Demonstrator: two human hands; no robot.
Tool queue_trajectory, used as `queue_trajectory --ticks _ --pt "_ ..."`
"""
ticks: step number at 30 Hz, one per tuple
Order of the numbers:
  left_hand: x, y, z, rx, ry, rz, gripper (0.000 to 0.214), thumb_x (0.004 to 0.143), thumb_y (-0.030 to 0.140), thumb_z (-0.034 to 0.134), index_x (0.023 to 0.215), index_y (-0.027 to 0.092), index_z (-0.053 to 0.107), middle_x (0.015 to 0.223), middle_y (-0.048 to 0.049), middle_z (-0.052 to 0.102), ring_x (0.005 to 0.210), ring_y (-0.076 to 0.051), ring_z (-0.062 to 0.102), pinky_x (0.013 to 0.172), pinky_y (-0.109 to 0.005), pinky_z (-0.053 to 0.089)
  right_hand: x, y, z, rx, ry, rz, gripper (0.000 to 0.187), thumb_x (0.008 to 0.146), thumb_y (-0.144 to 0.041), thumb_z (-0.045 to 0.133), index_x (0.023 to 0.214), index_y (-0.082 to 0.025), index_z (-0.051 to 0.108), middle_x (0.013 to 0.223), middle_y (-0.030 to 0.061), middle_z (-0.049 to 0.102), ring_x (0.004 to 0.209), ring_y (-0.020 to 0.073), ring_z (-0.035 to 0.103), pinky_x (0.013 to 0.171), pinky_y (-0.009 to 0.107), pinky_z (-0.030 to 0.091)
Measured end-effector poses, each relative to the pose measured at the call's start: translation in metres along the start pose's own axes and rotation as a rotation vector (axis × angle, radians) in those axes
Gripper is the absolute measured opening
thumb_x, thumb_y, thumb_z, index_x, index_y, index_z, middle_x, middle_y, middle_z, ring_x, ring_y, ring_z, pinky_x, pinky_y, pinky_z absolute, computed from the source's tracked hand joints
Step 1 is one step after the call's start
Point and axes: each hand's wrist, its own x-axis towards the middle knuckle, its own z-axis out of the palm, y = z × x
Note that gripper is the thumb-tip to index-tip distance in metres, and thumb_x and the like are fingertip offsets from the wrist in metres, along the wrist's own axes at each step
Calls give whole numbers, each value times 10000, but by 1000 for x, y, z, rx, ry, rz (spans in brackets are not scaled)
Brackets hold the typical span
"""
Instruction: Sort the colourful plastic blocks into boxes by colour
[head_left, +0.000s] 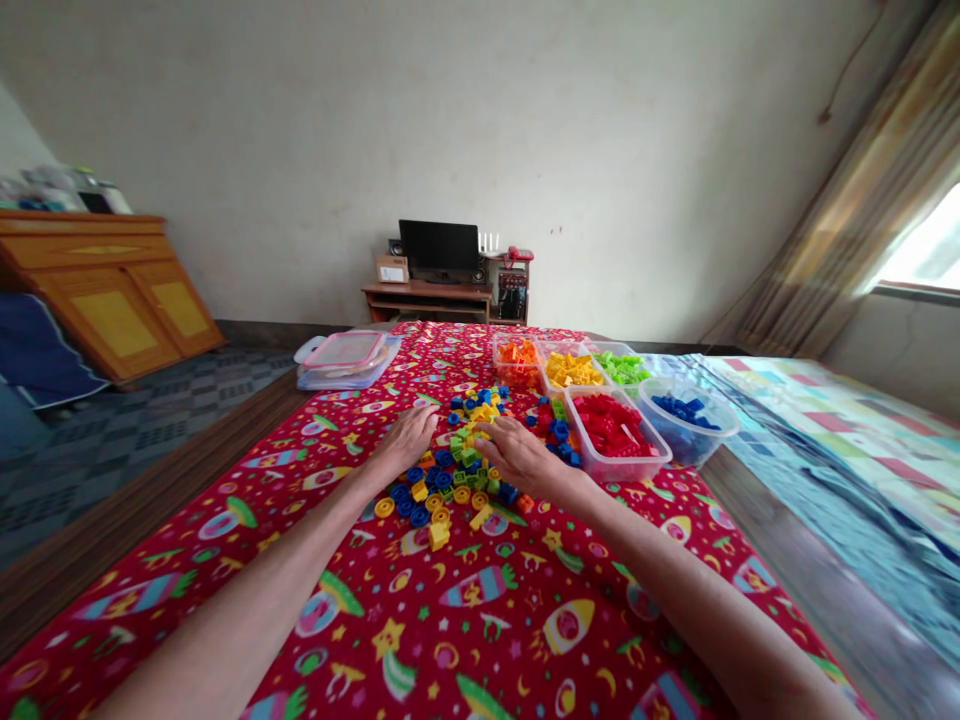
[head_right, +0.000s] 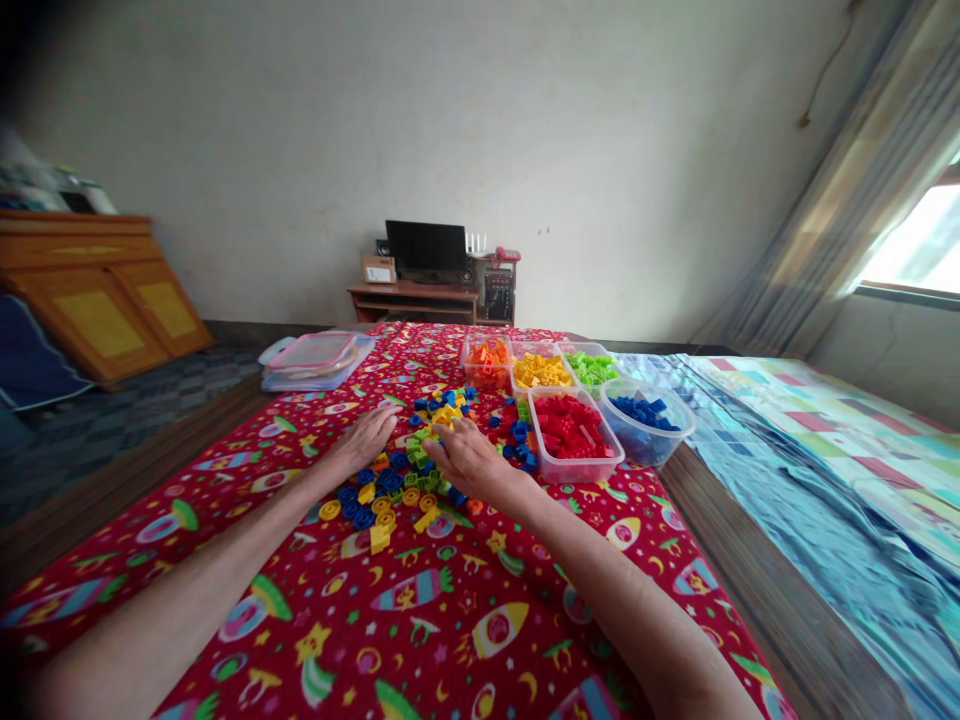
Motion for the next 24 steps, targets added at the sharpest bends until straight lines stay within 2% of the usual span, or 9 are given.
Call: queue_trajectory --ticks 1,3,6,8,12,16,19,21,24 --pt "0 -1 0 2 1 8 478 931 360 237 1180 134 576 1198 -113 625 1162 -211 547 1056 -367 400 1 0 -3 -9 38 25 311 956 -287 427 1211 -163 554 1167 130 600 1172 215 504 1017 370 405" --pt "0 -2 1 7 7 27 479 932 361 233 1174 136 580 1186 -111 630 1150 -214 551 1050 -376 407 2 4 -9 -77 63 174 341 951 -306 432 1240 -159 538 1223 162 560 1213 260 468 1015 446 394" --pt "0 -2 1 17 8 35 481 932 363 239 1164 128 589 1190 -123 629 1151 -224 548 1046 -387 412 -1 15 -13 -207 -37 428 386 954 -364 408 1254 -157 534 1243 218 522 1212 341 453 940 535 407" --pt "1 -3 2 24 13 36 473 929 360 248 1139 131 605 1181 -124 635 1151 -227 548 1044 -385 417 -4 22 -10 -265 -118 483 389 954 -394 386 1191 -153 579 1181 233 545 1154 363 488 886 534 424" --pt "2 -5 5 23 36 72 456 924 357 256 1089 146 625 1152 -110 650 1141 -221 551 1047 -384 419 -9 22 0 -267 -138 418 391 970 -396 328 1052 -179 644 1114 205 575 1044 330 539 840 520 441" --pt "4 -9 8 30 47 94 435 913 329 260 1043 157 638 1122 -104 662 1124 -217 558 1038 -379 429 -7 6 8 -96 -20 193 317 969 -373 383 1080 -204 626 1030 122 613 1006 227 556 891 392 450" --pt "4 -11 8 36 44 119 415 902 304 265 999 171 645 1076 -98 676 1110 -218 562 1025 -379 442 -2 -3 7 -15 84 71 318 964 -368 401 1168 -198 576 1079 113 608 1068 207 538 934 355 440" --pt "3 -10 7 28 47 133 414 908 311 261 989 177 644 1066 -95 676 1099 -218 566 1022 -382 445 0 -3 2 -33 100 128 353 968 -370 380 1227 -189 539 1199 143 564 1167 236 492 965 403 423" --pt "2 -8 6 13 57 121 426 925 343 249 1006 184 636 1088 -85 666 1090 -209 568 1022 -372 444 0 7 -6 -113 17 376 412 968 -386 359 1284 -163 502 1322 206 474 1273 318 406 969 497 398"
